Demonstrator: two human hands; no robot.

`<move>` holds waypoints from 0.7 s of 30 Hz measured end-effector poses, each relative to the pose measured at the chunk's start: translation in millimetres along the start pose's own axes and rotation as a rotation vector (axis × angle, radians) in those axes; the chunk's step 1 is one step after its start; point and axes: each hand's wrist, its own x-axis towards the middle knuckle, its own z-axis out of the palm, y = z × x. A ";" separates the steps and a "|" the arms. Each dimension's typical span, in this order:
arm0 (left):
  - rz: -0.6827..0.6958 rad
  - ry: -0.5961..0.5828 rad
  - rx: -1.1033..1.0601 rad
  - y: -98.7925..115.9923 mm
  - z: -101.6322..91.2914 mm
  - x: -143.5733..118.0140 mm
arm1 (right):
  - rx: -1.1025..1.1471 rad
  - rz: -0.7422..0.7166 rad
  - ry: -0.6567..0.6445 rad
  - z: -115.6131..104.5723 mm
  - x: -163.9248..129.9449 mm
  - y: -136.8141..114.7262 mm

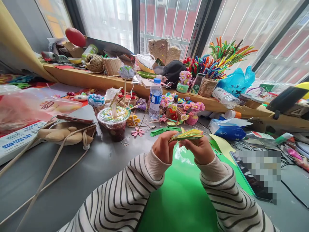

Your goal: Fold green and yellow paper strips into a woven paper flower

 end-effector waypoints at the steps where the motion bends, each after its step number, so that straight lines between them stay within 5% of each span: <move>1: -0.052 0.002 -0.047 1.9 0.6 -0.7 | -0.003 -0.002 0.006 -0.3 -0.4 1.4; 8: -0.105 0.142 -0.218 3.5 8.8 -2.9 | -0.141 -0.151 0.024 -5.5 -3.9 12.2; 13: 0.156 0.061 -0.214 0.1 7.2 -2.7 | -0.143 -0.208 0.001 -6.8 -6.6 0.9; 21: 0.105 0.060 -0.252 13.6 7.4 -3.2 | -0.123 -0.304 -0.131 -10.1 -10.7 -10.6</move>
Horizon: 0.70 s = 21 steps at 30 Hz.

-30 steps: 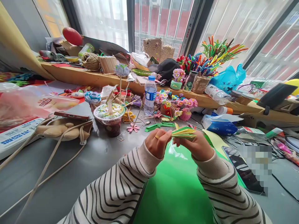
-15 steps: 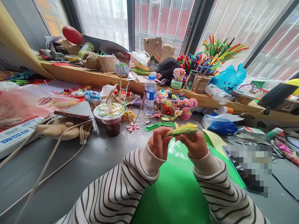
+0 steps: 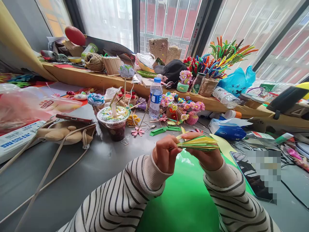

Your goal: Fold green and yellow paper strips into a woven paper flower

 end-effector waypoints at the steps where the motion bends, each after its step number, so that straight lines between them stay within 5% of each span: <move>1: 0.026 -0.004 -0.006 0.7 0.3 0.6 | 0.018 -0.012 -0.010 0.0 -0.3 0.4; 11: 0.211 -0.024 -0.062 -2.9 -0.4 6.9 | 0.060 -0.092 -0.112 -0.6 2.2 1.0; 21: 0.169 -0.028 -0.102 -8.4 -0.5 4.1 | 0.090 -0.042 -0.069 3.1 1.4 3.8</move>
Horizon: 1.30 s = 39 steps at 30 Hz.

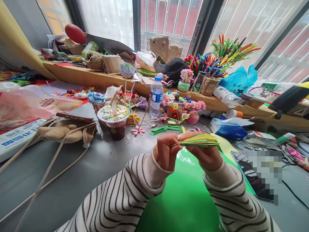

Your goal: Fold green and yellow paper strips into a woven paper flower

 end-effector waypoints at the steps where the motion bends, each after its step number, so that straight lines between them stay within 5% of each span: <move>1: -0.002 0.001 0.000 0.1 0.0 -0.1 | -0.004 0.002 0.000 0.1 0.3 -0.2; 10: 0.023 0.016 0.068 0.0 0.4 1.4 | -0.024 0.016 0.000 2.2 0.7 -2.6; 25: 0.371 -0.135 0.596 0.8 -17.7 17.7 | 0.162 0.244 0.205 20.4 3.1 1.3; 32: 0.361 -0.103 0.642 -2.6 -18.1 16.5 | 0.234 0.303 0.299 25.9 3.5 -1.5; 39: 0.179 -0.075 0.547 -5.2 -16.7 9.7 | 0.228 0.335 0.379 26.6 3.5 2.0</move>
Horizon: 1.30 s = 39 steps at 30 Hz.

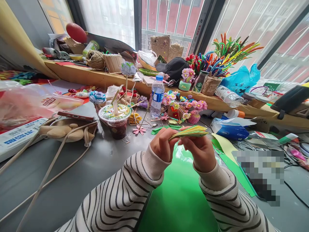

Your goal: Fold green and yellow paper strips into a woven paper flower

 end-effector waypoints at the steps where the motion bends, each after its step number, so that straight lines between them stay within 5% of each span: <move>1: -0.006 -0.011 -0.003 0.4 0.2 -0.3 | 0.009 0.009 0.003 -0.7 0.5 1.4; 11: -0.004 -0.013 0.020 -0.2 0.5 -1.0 | 0.013 0.219 -0.115 -12.8 10.0 3.4; 18: -0.065 -0.033 0.002 1.1 -0.3 -2.6 | -0.060 0.193 -0.069 -12.3 8.3 -0.9; 35: 0.110 0.018 -0.038 -4.5 -0.8 -1.4 | -0.145 0.117 -0.249 -16.2 7.1 -2.5; 39: -0.079 0.038 -0.174 0.7 2.8 -4.8 | -0.110 0.189 -0.196 -13.6 6.6 -2.1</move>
